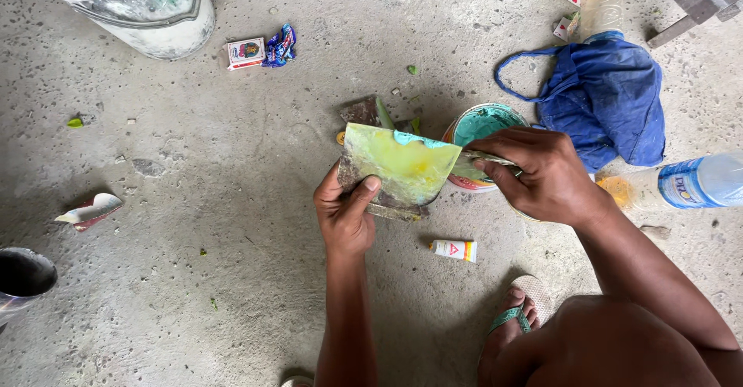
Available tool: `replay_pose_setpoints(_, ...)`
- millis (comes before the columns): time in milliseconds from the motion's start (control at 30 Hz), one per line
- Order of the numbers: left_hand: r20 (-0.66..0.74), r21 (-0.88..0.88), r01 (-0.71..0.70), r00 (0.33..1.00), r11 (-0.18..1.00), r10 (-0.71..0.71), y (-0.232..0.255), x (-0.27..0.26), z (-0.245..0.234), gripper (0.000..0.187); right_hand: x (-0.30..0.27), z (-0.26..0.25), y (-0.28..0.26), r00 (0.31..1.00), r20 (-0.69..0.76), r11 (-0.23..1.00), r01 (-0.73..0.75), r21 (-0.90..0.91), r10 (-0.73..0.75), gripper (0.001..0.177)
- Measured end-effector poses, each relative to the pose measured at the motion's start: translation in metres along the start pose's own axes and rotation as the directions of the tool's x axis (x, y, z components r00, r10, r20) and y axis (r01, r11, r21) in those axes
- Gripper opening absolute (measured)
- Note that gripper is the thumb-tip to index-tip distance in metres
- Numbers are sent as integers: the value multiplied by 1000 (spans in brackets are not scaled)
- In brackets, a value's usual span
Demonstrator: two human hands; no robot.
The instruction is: The person scoops teal paint from a can onto a flat metal trowel using a smaller putty knife. They then mix the paint on the trowel surface, scraping it back and forth to blend the material. The person continues to scoop and mix the paint on the trowel throughout the video.
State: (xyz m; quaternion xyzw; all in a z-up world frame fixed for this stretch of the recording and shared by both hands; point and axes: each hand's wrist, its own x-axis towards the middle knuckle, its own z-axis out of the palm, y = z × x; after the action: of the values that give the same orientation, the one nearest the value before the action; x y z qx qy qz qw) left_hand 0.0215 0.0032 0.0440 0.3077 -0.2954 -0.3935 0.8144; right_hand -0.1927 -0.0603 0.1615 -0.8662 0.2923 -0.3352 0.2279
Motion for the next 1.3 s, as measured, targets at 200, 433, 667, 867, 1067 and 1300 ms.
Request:
replay_pose_setpoints(200,31,74,4,999,997,-6,5,2,2,37,-6,-3,6,991,-41,986,-120,114,125,14)
replay_pose_setpoints(433,19,46,27,999,999,-27,-2,-1,-3,37,-3,0,2,993,17,987,-117,108,116,13)
replay_pose_setpoints(667,-83,-41,42,996,998,-46,-11,2,-8,38,-10,4,16,965,-62,947,-234,222,254,17)
replay_pose_setpoints(867,-182,-114,227,952,967,-245,-21,-6,-21,38,-19,8,60,786,-303,727,-252,639,539,25)
replay_pose_setpoints(1067,-144,-205,270,942,941,-302,-21,-7,-14,39,-22,6,62,727,-342,548,-57,834,595,22)
replay_pose_setpoints(1300,-159,-181,190,963,965,-219,24,5,2,40,-116,-4,131,831,-525,967,-250,-53,186,16)
